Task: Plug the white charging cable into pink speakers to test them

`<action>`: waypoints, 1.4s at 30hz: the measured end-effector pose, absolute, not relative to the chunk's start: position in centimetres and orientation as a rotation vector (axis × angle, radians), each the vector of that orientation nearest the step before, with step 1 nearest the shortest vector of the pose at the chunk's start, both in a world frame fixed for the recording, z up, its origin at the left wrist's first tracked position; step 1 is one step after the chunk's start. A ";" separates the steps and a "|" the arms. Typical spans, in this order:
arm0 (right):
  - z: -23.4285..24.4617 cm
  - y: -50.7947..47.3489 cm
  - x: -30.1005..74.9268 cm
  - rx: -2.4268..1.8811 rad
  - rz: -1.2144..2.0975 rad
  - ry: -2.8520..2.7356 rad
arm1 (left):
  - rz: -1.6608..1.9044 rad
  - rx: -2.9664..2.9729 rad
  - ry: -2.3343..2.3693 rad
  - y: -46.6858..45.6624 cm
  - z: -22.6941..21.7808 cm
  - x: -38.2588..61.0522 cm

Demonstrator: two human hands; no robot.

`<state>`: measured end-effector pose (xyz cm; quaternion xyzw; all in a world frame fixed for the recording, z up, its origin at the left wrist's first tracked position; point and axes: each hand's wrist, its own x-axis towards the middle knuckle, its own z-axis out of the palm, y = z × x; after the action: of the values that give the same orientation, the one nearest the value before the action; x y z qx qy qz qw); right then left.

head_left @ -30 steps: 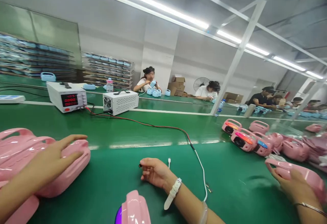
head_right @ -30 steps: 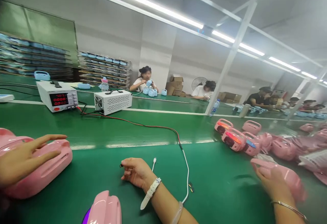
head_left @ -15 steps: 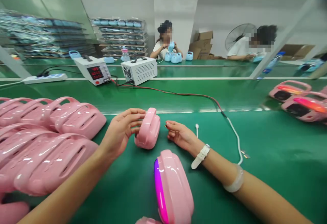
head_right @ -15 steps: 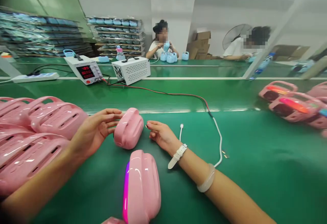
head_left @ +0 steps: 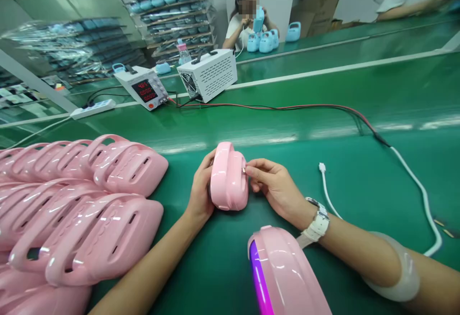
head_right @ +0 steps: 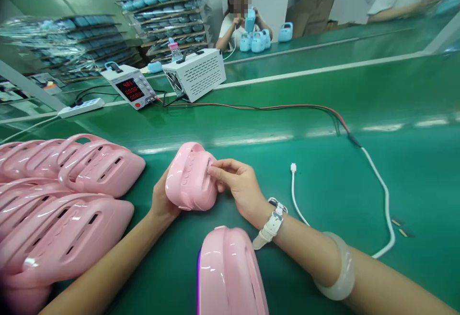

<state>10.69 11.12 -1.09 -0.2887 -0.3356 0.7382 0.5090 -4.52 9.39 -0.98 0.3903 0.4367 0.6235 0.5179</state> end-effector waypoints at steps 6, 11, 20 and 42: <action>-1.0 10.5 10.8 -0.723 1.730 -0.919 | 1.515 0.933 1.073 8.6 -1.0 -4.6; -0.2 9.8 10.7 -0.815 1.623 -1.002 | 1.505 0.952 1.076 8.4 -0.9 -4.5; -0.6 9.4 11.3 -0.594 1.600 -1.222 | 1.328 0.850 1.003 7.9 1.2 -4.2; -1.2 9.5 11.4 -0.594 1.748 -1.201 | 1.247 0.807 0.931 7.5 1.1 -4.4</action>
<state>11.41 9.54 -1.19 -0.2404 -0.4862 0.7079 0.4525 -4.37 7.53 1.08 0.3538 0.4081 0.5467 0.6398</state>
